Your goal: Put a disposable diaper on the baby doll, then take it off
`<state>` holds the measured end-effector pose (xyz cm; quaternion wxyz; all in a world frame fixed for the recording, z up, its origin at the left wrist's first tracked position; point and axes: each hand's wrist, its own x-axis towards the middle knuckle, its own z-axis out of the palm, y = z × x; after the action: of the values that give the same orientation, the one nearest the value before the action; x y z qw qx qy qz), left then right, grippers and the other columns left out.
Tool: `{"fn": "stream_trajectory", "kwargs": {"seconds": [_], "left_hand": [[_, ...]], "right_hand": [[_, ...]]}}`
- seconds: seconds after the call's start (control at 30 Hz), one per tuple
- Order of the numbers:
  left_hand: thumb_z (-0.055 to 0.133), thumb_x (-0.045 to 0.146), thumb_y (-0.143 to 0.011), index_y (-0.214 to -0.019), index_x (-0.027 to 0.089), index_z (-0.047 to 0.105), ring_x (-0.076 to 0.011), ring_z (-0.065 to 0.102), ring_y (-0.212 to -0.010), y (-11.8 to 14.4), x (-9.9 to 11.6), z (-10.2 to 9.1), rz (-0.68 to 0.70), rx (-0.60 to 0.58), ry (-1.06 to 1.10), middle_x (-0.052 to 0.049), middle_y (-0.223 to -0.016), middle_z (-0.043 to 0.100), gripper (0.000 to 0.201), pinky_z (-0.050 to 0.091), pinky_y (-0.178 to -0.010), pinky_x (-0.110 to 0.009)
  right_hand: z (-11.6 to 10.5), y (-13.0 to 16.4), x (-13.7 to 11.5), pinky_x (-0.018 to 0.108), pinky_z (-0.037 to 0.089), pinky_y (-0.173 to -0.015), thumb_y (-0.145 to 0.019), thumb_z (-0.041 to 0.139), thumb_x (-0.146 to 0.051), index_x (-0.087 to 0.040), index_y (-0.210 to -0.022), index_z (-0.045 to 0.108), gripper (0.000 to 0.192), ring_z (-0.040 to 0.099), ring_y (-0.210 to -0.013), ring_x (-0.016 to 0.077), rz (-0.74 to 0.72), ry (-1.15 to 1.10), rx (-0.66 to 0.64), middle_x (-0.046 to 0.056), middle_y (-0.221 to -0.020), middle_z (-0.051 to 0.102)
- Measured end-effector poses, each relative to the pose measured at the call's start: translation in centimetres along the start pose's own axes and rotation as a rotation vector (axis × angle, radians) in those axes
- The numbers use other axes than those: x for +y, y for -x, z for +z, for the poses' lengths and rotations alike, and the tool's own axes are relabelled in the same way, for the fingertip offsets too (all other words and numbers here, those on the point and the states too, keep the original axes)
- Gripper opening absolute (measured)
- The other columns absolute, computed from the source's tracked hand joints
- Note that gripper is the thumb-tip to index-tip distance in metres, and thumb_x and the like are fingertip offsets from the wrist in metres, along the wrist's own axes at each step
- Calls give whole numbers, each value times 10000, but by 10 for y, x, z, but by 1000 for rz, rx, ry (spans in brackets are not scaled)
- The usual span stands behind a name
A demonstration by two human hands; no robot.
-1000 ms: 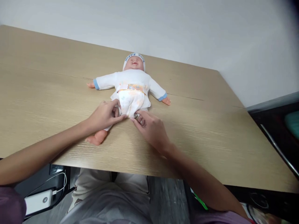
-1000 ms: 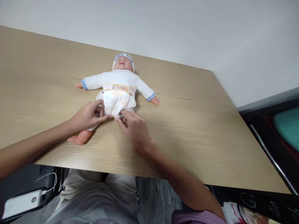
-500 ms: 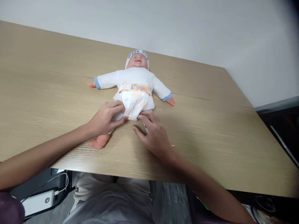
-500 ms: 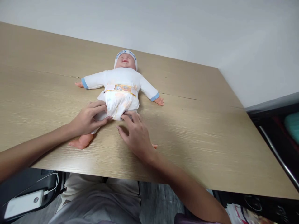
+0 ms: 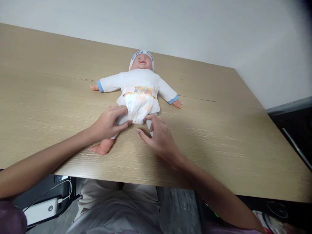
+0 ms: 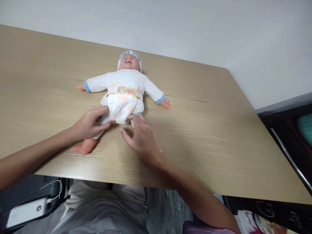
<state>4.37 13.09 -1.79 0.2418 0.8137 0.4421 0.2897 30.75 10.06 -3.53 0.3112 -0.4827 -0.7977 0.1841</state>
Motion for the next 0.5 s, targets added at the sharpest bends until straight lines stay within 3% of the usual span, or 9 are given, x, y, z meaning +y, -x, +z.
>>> {"fn": "stream_trajectory", "kwargs": {"seconds": [0.13,0.3,0.5], "left_hand": [[808,504,-994,-1020,247,617,-190,495,-745,4,-5,3,-120,75,146,24,-824,582,322,388,-722,-345],[952,482,-917,-1042,257,518,-144,432,-714,6,-16,3,-210,148,349,55,-854,491,504,368,-668,-317],[1009,442,-830,-1131,254,552,-164,613,-873,7,-11,10,-294,246,447,-17,-1147,680,578,469,-753,-315]], "right_hand": [[-1,-2,0,396,542,-753,-1008,794,-389,-292,-1234,606,310,653,-741,235,138,-106,53,5,-936,741],[-8,-4,-2,421,559,-800,-991,833,-421,-296,-1206,588,349,677,-798,232,182,-148,146,42,-1145,831],[-14,-4,-1,448,585,-851,-1004,846,-459,-288,-1163,663,297,758,-913,269,242,-190,143,66,-1181,872]]}}
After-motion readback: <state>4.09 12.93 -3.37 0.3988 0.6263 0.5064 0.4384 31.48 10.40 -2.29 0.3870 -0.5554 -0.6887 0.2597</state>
